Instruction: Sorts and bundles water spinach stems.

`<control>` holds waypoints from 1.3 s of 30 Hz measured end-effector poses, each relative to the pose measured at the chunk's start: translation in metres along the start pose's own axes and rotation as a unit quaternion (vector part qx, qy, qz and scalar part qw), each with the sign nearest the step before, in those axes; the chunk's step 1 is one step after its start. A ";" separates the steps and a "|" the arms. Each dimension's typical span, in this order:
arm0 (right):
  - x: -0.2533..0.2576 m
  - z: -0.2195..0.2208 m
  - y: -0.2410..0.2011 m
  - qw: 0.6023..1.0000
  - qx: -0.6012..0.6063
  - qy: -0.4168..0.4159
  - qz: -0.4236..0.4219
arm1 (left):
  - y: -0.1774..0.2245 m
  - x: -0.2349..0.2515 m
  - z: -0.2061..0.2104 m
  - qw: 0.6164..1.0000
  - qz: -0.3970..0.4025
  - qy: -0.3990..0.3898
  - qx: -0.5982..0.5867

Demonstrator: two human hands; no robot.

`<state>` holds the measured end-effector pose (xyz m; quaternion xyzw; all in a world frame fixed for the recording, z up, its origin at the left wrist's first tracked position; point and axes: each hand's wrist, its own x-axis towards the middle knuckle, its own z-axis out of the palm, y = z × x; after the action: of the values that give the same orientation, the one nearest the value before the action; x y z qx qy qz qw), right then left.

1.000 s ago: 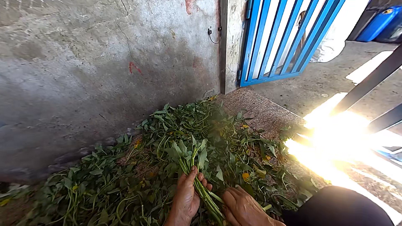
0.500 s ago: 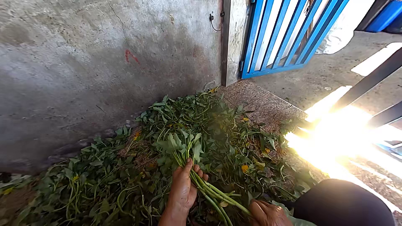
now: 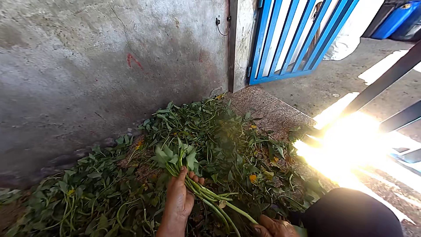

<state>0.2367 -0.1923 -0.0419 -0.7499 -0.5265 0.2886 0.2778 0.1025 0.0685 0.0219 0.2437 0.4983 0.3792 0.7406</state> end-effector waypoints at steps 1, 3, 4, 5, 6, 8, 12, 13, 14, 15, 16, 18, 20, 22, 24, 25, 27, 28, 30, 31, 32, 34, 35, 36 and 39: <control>0.000 -0.001 0.001 0.999 0.038 -0.028 -0.004 | 0.002 0.001 0.000 1.000 0.012 0.004 -0.001; 0.002 0.000 0.004 0.996 0.062 -0.059 -0.024 | 0.004 0.002 0.000 0.999 0.036 0.014 -0.002; 0.005 0.002 0.005 0.997 0.045 -0.048 -0.032 | 0.004 0.002 0.000 0.999 0.047 0.017 -0.006; 0.010 0.004 0.006 0.999 0.019 -0.024 -0.029 | 0.003 0.002 0.000 0.998 0.061 0.020 -0.013; 0.019 0.006 0.010 1.000 0.006 0.008 -0.015 | 0.002 0.001 0.001 0.997 0.075 0.024 -0.021; 0.046 0.008 0.022 0.992 0.093 0.077 0.036 | -0.001 -0.003 0.004 0.994 0.097 0.030 -0.041; 0.106 -0.004 0.008 0.830 0.497 0.224 0.119 | -0.005 -0.005 0.008 0.991 0.099 0.015 -0.083; 0.116 -0.013 0.002 0.768 0.570 0.252 0.146 | -0.003 -0.003 0.007 0.990 0.111 0.011 -0.090; 0.126 -0.025 0.004 0.692 0.639 0.284 0.180 | 0.001 0.000 0.003 0.986 0.134 0.014 -0.095; 0.133 -0.039 0.015 0.618 0.693 0.310 0.205 | 0.008 0.004 -0.003 0.981 0.159 0.025 -0.104; 0.138 -0.051 0.030 0.572 0.724 0.322 0.211 | 0.018 0.007 -0.010 0.975 0.186 0.033 -0.113; 0.139 -0.057 0.047 0.609 0.708 0.289 0.210 | 0.030 0.010 -0.016 0.965 0.235 0.048 -0.108; 0.126 -0.039 0.043 0.798 0.546 0.160 0.198 | 0.026 0.006 -0.013 0.965 0.248 0.052 -0.071; 0.123 -0.016 0.042 0.925 0.342 -0.071 0.147 | 0.017 0.005 -0.008 0.969 0.241 0.047 -0.039; 0.143 0.015 0.056 0.959 0.204 -0.172 0.098 | 0.012 0.003 -0.005 0.975 0.219 0.037 -0.024; 0.157 0.029 0.067 0.970 0.146 -0.164 0.107 | 0.011 0.003 -0.004 0.977 0.208 0.036 -0.021; 0.181 0.054 0.089 0.969 0.011 -0.114 0.221 | 0.010 0.003 -0.005 0.983 0.181 0.038 -0.015; 0.190 0.061 0.097 0.951 -0.039 -0.095 0.291 | 0.010 0.004 -0.006 0.986 0.164 0.038 -0.014; 0.201 0.071 0.115 0.924 -0.102 -0.074 0.361 | 0.010 0.006 -0.008 0.991 0.127 0.030 -0.018; 0.202 0.073 0.120 0.920 -0.128 -0.075 0.364 | 0.010 0.006 -0.009 0.993 0.112 0.025 -0.020; 0.203 0.073 0.123 0.918 -0.153 -0.083 0.357 | 0.010 0.007 -0.009 0.994 0.102 0.020 -0.021; 0.205 0.071 0.125 0.914 -0.185 -0.102 0.347 | 0.009 0.007 -0.008 0.996 0.092 0.007 -0.014; 0.206 0.069 0.125 0.911 -0.193 -0.109 0.348 | 0.009 0.006 -0.008 0.996 0.088 0.001 -0.008; 0.207 0.066 0.125 0.908 -0.196 -0.111 0.353 | 0.008 0.005 -0.008 0.996 0.085 -0.004 -0.001; 0.212 0.054 0.117 0.917 -0.118 -0.056 0.378 | 0.007 0.004 -0.005 0.996 0.088 -0.001 0.014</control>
<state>0.3298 -0.0185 -0.1927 -0.9029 -0.2490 0.3493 0.0273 0.0965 0.0759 0.0226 0.2972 0.4798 0.4357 0.7012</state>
